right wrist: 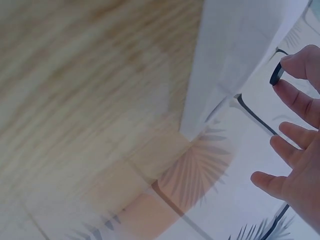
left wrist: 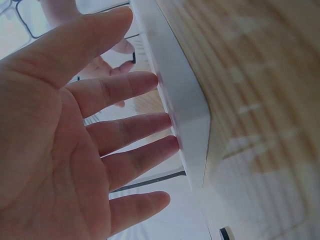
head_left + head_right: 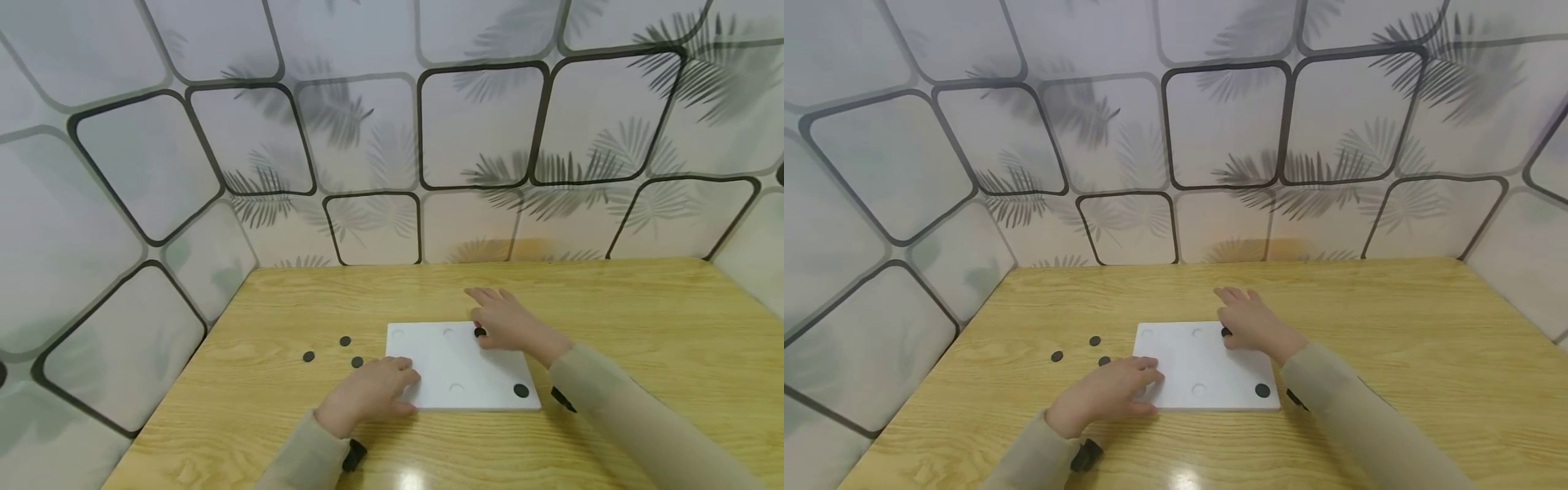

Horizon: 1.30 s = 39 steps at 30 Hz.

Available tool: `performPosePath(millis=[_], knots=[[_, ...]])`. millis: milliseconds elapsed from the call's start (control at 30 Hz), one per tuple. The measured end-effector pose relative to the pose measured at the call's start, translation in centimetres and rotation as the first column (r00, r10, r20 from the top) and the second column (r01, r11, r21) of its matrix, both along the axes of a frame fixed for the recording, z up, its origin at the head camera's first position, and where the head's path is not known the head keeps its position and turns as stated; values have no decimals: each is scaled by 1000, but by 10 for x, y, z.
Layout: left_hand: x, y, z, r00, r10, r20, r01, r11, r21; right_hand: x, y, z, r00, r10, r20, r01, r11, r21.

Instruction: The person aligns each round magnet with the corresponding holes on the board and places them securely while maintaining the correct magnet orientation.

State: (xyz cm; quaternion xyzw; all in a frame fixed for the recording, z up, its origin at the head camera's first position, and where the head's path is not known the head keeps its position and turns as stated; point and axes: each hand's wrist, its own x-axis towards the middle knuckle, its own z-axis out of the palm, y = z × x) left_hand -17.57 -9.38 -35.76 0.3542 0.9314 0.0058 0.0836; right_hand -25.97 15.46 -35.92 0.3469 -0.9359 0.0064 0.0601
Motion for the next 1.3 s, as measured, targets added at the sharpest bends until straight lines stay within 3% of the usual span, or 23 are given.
performPosePath(millis=[200, 833, 1300], knots=[[0, 0, 0, 1000, 7, 2, -7, 1000, -5, -5, -10, 5, 1000, -1, 28, 2, 1000, -6], [0, 0, 2, 1000, 8, 16, -7, 1000, -4, -13, -48, 12, 986, -46, 157, 22, 989, 147], [0, 0, 1, 1000, 2, -6, -2, 1000, -9, -14, -55, 8, 981, -85, 172, 50, 979, 196]])
